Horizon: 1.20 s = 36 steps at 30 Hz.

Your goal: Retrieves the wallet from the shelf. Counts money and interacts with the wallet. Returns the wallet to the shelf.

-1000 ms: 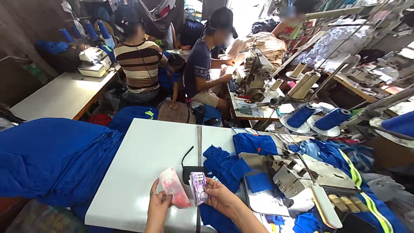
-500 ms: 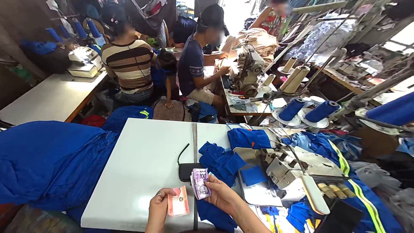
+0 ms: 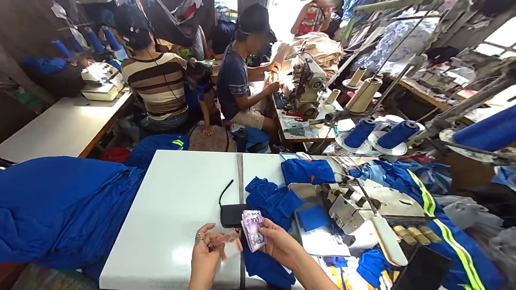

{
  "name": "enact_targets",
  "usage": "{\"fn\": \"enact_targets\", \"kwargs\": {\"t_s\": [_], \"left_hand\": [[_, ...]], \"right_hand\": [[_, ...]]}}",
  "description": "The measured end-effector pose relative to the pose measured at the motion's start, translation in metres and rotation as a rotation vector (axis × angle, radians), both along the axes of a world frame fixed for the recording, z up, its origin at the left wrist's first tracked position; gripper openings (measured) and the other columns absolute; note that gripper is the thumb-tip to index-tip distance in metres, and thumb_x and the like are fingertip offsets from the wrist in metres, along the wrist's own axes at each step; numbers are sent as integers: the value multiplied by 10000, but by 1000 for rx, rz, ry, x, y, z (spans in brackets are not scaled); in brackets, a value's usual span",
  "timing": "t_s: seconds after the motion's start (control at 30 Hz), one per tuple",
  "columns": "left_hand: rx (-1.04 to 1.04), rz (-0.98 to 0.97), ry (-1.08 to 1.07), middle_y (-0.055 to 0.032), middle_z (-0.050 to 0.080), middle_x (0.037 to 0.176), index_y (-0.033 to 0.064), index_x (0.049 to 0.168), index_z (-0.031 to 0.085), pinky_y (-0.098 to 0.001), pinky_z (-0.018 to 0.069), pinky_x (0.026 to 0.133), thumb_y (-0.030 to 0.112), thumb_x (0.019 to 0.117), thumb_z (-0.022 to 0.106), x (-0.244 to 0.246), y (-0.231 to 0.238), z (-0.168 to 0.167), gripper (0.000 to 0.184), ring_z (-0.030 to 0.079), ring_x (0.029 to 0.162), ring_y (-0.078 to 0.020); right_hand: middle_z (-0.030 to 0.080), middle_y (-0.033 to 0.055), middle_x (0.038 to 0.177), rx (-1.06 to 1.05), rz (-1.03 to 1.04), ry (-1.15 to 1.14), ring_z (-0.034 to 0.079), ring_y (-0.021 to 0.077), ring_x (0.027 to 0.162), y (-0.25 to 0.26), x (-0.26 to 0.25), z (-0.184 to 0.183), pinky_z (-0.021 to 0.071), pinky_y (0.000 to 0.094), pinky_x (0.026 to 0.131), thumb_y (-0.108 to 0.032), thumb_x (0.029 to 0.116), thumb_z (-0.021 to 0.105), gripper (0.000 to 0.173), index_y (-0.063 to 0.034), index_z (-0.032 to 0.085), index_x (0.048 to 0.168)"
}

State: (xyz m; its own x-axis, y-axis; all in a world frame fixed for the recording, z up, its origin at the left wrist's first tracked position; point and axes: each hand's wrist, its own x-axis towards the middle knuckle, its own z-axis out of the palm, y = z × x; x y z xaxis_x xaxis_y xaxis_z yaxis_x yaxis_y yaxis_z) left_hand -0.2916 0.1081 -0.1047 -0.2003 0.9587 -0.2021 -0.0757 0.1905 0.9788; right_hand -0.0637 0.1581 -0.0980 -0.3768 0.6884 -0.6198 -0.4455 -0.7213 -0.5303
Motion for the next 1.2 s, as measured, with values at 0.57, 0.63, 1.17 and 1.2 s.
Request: {"fn": "enact_targets", "kwargs": {"t_s": [0.57,0.63,1.17,1.2], "left_hand": [[285,-127,76,-163,512,1452,59,858,728,-314,535,1026,-60,860,623,14,-2,2,159,568,1274,-188],[107,-52,-118,-199,501,1470,-95,1207,635,-330,606,907,-105,940,548,21,-3,11,281,675,1116,-196],[-337,178,-397,-130,717,915,-56,1136,535,-359,633,702,-113,930,629,10,6,29,233,733,758,-195],[-341,172,-426,-131,715,926,-53,1144,526,-363,636,715,-98,949,612,10,6,32,218,736,770,-199]], "right_hand": [[698,144,1130,67,78,37,722,266,979,0,-15,12,607,447,861,-26,1032,516,273,-61,483,1301],[700,147,1121,100,57,-56,726,258,957,0,-17,11,614,432,837,-9,1021,534,288,-42,478,1301],[681,166,1140,104,-22,-299,727,271,938,3,-8,14,622,436,791,-55,1058,494,328,-56,444,1382],[682,161,1139,115,-5,-298,726,266,945,2,-8,13,621,431,799,-52,1056,493,325,-57,449,1378]]}}
